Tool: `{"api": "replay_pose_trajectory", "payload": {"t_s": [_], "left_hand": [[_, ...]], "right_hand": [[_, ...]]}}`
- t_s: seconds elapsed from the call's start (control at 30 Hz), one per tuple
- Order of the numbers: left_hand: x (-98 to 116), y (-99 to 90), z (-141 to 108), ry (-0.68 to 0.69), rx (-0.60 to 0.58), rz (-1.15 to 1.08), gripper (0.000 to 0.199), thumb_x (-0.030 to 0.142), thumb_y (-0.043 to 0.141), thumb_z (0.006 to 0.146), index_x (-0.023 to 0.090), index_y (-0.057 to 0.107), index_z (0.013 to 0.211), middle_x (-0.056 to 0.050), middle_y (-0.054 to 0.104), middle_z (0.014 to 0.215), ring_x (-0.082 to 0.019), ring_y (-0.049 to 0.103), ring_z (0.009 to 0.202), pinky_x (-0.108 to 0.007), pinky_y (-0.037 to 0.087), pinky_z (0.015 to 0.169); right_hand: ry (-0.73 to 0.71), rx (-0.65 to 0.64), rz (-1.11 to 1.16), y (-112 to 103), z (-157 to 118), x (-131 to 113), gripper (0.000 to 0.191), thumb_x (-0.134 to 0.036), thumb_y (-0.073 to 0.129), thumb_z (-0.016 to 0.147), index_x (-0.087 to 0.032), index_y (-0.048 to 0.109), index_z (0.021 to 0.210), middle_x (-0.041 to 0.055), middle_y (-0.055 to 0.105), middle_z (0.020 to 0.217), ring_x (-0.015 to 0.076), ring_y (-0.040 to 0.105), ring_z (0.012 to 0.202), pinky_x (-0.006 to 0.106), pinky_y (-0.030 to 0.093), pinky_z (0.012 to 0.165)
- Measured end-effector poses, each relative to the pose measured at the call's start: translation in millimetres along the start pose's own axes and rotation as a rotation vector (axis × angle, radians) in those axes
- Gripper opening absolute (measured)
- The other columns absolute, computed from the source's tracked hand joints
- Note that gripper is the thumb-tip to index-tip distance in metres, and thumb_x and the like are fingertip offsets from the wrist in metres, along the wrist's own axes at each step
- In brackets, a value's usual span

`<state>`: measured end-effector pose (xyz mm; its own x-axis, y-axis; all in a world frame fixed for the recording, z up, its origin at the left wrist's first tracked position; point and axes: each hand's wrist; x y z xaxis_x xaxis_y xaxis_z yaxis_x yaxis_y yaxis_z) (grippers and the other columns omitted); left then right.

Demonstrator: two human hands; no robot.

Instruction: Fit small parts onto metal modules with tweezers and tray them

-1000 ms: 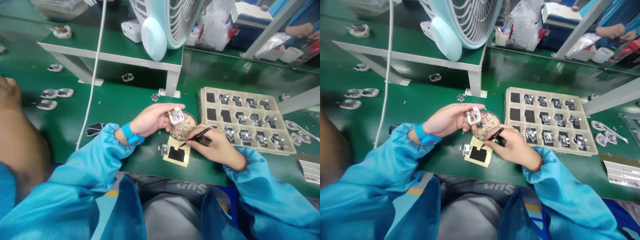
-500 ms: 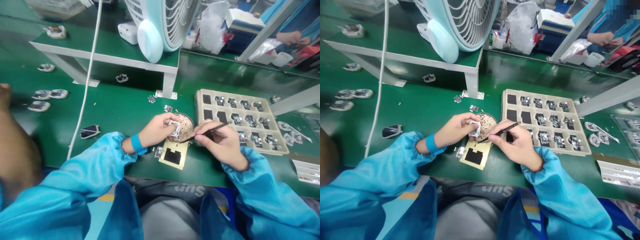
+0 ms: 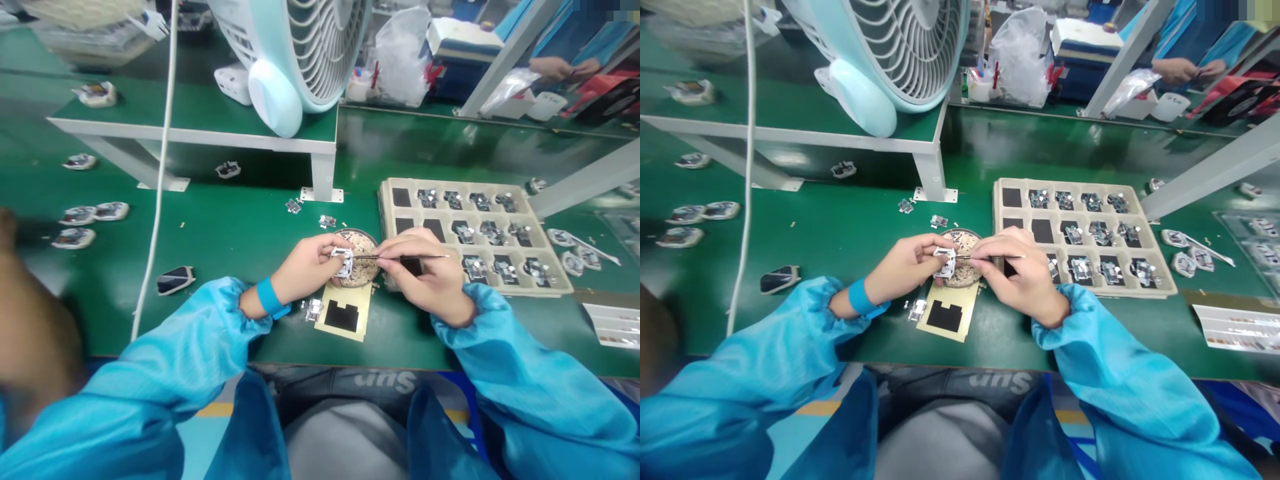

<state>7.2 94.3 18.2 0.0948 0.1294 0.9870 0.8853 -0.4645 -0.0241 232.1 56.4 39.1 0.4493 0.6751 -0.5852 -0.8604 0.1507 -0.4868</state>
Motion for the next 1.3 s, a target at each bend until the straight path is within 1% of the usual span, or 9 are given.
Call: {"api": "replay_pose_trajectory", "payload": {"t_s": [0.2,0.43,0.63,0.77,0.93,1.0,1.07,1.17,1.3], "left_hand": [[5.7,1.8,-1.3,-0.034,0.016,0.040,0.021,0.013,0.063,0.084,0.015,0.066,0.104,-0.004,0.075,0.084,-0.013,0.068,0.055,-0.021,0.054,0.044],[4.8,0.9,-1.8,-0.013,0.014,0.079,0.021,0.014,0.065,0.085,0.016,0.068,0.106,-0.004,0.076,0.084,-0.012,0.068,0.055,-0.018,0.051,0.041],[3.3,0.1,-2.8,0.009,0.044,0.071,0.027,0.019,0.069,0.084,0.016,0.071,0.111,-0.008,0.079,0.096,-0.014,0.072,0.059,-0.024,0.060,0.053],[6.3,0.4,-5.6,0.079,0.056,0.054,0.031,0.028,0.069,0.089,0.016,0.073,0.118,-0.008,0.079,0.097,-0.018,0.075,0.071,-0.028,0.065,0.063],[13.7,0.3,-9.4,0.144,0.071,0.114,0.031,0.033,0.067,0.094,0.018,0.076,0.119,-0.007,0.080,0.107,-0.018,0.076,0.079,-0.023,0.061,0.058],[14.0,-1.0,-9.1,0.179,0.088,0.159,0.030,0.034,0.066,0.095,0.019,0.077,0.118,-0.007,0.079,0.112,-0.020,0.077,0.088,-0.025,0.063,0.066],[12.8,-3.2,-7.9,0.242,0.102,0.208,0.028,0.035,0.066,0.095,0.020,0.079,0.116,-0.006,0.078,0.117,-0.022,0.075,0.102,-0.029,0.064,0.084],[11.5,-7.3,-6.2,0.325,0.087,0.269,0.027,0.035,0.066,0.096,0.023,0.079,0.116,-0.004,0.076,0.122,-0.023,0.071,0.117,-0.034,0.056,0.104],[14.3,-11.5,-5.7,0.382,0.046,0.312,0.026,0.033,0.065,0.096,0.023,0.079,0.116,-0.005,0.076,0.121,-0.023,0.071,0.115,-0.035,0.054,0.107]], "right_hand": [[-0.030,-0.014,-0.009,0.3,-0.7,2.5,0.022,-0.014,0.077,0.084,-0.028,0.072,0.100,0.0030,0.080,0.096,0.0233,0.073,0.090,0.045,0.057,0.085],[-0.007,-0.033,-0.040,1.4,-0.2,1.7,0.018,-0.018,0.076,0.086,-0.028,0.072,0.100,0.0030,0.080,0.095,0.0237,0.073,0.090,0.045,0.057,0.084],[0.061,0.007,0.027,-1.4,0.5,-2.0,0.016,-0.020,0.077,0.085,-0.026,0.071,0.098,0.0051,0.078,0.092,0.0242,0.072,0.088,0.046,0.059,0.083],[0.068,-0.011,0.037,-1.5,-0.6,-0.7,0.017,-0.020,0.078,0.084,-0.025,0.071,0.099,0.0047,0.078,0.093,0.0235,0.071,0.088,0.045,0.058,0.083],[0.109,-0.013,0.082,-1.4,-1.5,1.3,0.017,-0.021,0.078,0.085,-0.026,0.072,0.100,0.0044,0.077,0.094,0.0231,0.071,0.089,0.045,0.059,0.083],[0.137,-0.023,0.120,-1.4,-1.5,1.9,0.015,-0.021,0.078,0.085,-0.025,0.072,0.098,0.0046,0.076,0.094,0.0227,0.072,0.090,0.044,0.059,0.084],[0.190,-0.034,0.181,-1.4,-1.3,3.1,0.010,-0.023,0.077,0.087,-0.024,0.072,0.096,0.0051,0.076,0.094,0.0224,0.072,0.092,0.044,0.060,0.087],[0.316,-0.049,0.311,-1.9,-0.1,6.2,0.009,-0.028,0.076,0.089,-0.022,0.070,0.092,0.0060,0.075,0.095,0.0223,0.073,0.093,0.044,0.060,0.089],[0.404,-0.116,0.460,-7.0,3.1,7.4,0.014,-0.031,0.077,0.089,-0.021,0.068,0.092,0.0065,0.074,0.095,0.0222,0.072,0.094,0.042,0.060,0.088]]}}
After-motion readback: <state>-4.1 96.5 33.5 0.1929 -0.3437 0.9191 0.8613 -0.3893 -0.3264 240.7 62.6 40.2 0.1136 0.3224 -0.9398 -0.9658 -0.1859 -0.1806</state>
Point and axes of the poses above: each hand's wrist, its own z-axis towards the middle knuckle, its own y-axis out of the palm, x = y × z
